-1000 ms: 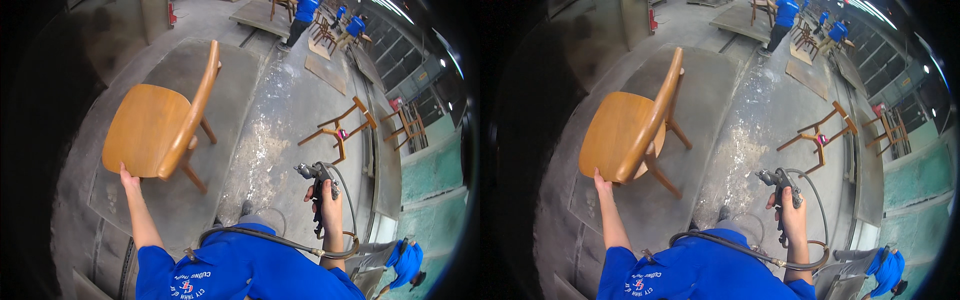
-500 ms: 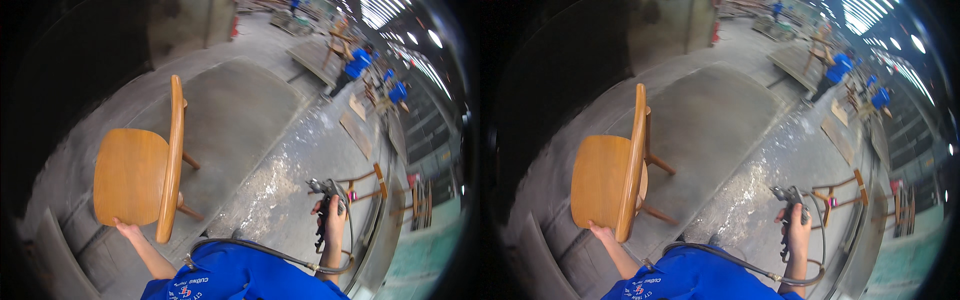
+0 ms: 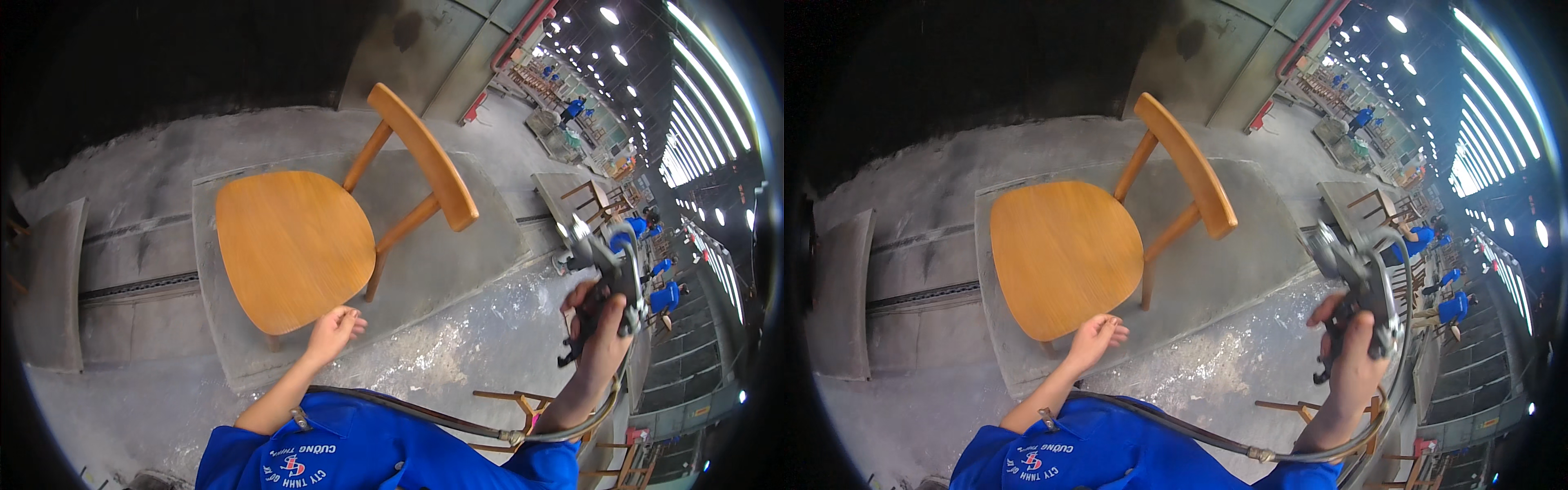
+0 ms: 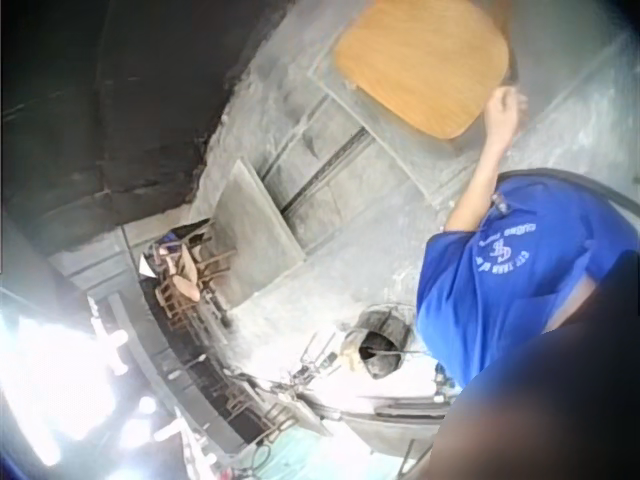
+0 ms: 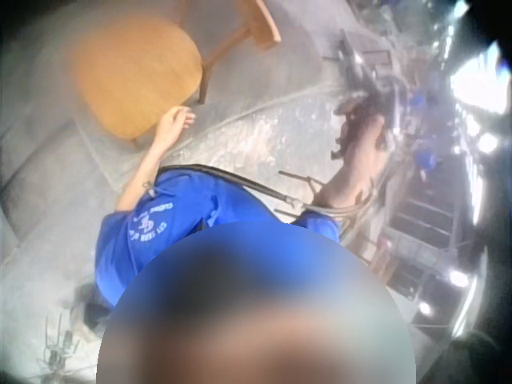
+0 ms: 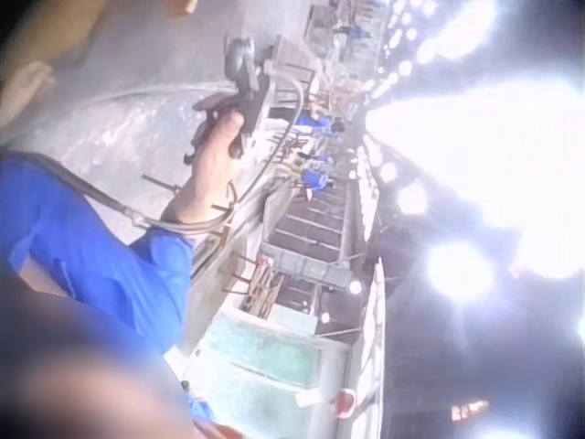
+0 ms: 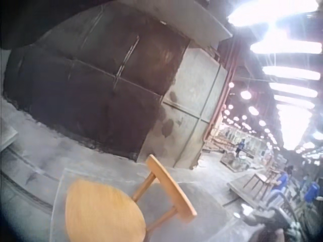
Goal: The person sprays a clear finish onto wooden chairs using a spray gun, then wipes the surfaces with a cloth. The person handles multiple chairs, turning them to coat different sides and legs, and moves them between workstations.
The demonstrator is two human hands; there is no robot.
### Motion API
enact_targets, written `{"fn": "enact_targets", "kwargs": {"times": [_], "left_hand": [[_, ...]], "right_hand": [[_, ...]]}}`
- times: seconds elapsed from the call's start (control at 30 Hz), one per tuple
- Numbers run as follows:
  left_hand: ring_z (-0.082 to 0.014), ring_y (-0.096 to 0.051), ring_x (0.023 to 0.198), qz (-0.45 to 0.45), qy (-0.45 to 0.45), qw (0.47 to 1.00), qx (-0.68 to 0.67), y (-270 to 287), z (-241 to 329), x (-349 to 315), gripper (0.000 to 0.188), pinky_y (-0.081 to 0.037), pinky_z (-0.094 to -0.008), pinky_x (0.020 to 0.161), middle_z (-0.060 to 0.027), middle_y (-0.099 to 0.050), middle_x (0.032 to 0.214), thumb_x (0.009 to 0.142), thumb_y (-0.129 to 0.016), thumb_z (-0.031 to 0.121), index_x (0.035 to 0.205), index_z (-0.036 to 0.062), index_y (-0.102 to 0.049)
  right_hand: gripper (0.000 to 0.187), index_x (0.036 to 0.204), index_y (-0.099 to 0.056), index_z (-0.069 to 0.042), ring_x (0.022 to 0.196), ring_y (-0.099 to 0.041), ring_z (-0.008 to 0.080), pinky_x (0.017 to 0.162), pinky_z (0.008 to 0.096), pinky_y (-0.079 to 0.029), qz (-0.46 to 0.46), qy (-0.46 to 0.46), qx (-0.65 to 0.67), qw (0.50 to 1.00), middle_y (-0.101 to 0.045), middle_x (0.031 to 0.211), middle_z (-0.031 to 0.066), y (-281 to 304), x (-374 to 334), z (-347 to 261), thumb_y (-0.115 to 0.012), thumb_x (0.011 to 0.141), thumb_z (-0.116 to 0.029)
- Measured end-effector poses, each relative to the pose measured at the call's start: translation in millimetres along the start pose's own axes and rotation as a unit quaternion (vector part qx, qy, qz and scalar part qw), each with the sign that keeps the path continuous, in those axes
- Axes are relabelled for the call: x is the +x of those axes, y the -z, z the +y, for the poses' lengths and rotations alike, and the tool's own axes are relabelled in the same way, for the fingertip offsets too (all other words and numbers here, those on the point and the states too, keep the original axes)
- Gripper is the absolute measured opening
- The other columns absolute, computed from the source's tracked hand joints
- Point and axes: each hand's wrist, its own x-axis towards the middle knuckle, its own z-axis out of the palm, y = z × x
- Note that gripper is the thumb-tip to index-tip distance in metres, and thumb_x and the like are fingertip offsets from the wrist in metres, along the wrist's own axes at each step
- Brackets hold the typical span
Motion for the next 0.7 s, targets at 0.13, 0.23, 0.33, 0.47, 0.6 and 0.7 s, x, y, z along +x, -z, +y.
{"fn": "enact_targets", "kwargs": {"times": [0.13,0.23,0.33,0.47,0.6,0.7], "left_hand": [[-0.0435,-0.044,0.136,0.058,-0.073,0.897,0.432,41,20,-11,0.058,-0.03,-0.0595,0.113,-0.0212,-0.051,0.145,0.095,-0.065,0.034,0.144,0.0057,-0.05],[-0.0394,-0.02,0.151,0.017,-0.078,0.827,0.557,64,7,-14,0.067,-0.009,-0.0634,0.121,-0.0155,-0.028,0.163,0.091,-0.067,0.031,0.151,0.0128,-0.043],[-0.0383,-0.025,0.15,0.038,-0.117,0.775,0.62,66,-11,-10,0.065,-0.012,-0.0627,0.121,-0.0136,-0.032,0.161,0.09,-0.065,0.021,0.151,0.0153,-0.044],[-0.0377,-0.027,0.149,0.072,-0.129,0.768,0.624,59,-24,-3,0.068,-0.014,-0.0621,0.121,-0.0118,-0.034,0.16,0.085,-0.062,0.008,0.15,0.0158,-0.045],[-0.0374,-0.028,0.149,0.076,-0.138,0.76,0.631,58,-24,-3,0.07,-0.015,-0.0625,0.121,-0.0116,-0.034,0.16,0.084,-0.061,0.007,0.151,0.0151,-0.044],[-0.0392,-0.026,0.149,0.055,-0.121,0.775,0.618,58,-22,0,0.072,-0.014,-0.0625,0.121,-0.0126,-0.033,0.161,0.084,-0.06,0.004,0.153,0.013,-0.042]], "right_hand": [[0.035,0.11,-0.064,-0.001,0.052,-0.049,0.0026,0.044,0.0188,-0.035,-0.072,0.014,-0.032,0.997,-0.067,0.077,0.0037,-44,53,-33,-0.054,0.105,-0.035],[0.036,0.103,-0.061,-0.002,0.06,-0.058,0.0068,0.044,0.0192,-0.036,-0.128,0.023,-0.062,0.99,-0.065,0.077,0.0035,-84,98,-51,-0.048,0.108,-0.036],[0.038,0.101,-0.063,-0.004,0.063,-0.061,0.0068,0.044,0.0198,-0.038,-0.143,0.024,-0.064,0.987,-0.066,0.076,0.0023,-120,142,-58,-0.056,0.104,-0.04],[0.042,0.091,-0.065,-0.007,0.066,-0.065,0.0072,0.046,0.0203,-0.039,-0.139,0.046,-0.118,0.982,-0.066,0.074,0.0003,-157,183,-51,-0.062,0.099,-0.048],[0.043,0.09,-0.065,-0.007,0.065,-0.064,0.0057,0.046,0.0203,-0.038,-0.143,0.014,-0.17,0.975,-0.066,0.073,-0.0007,-139,177,-51,-0.061,0.1,-0.049],[0.04,0.094,-0.063,-0.007,0.064,-0.061,0.0042,0.045,0.0199,-0.037,-0.134,0.012,-0.15,0.98,-0.065,0.074,-0.0012,-96,141,-58,-0.057,0.102,-0.046]]}}
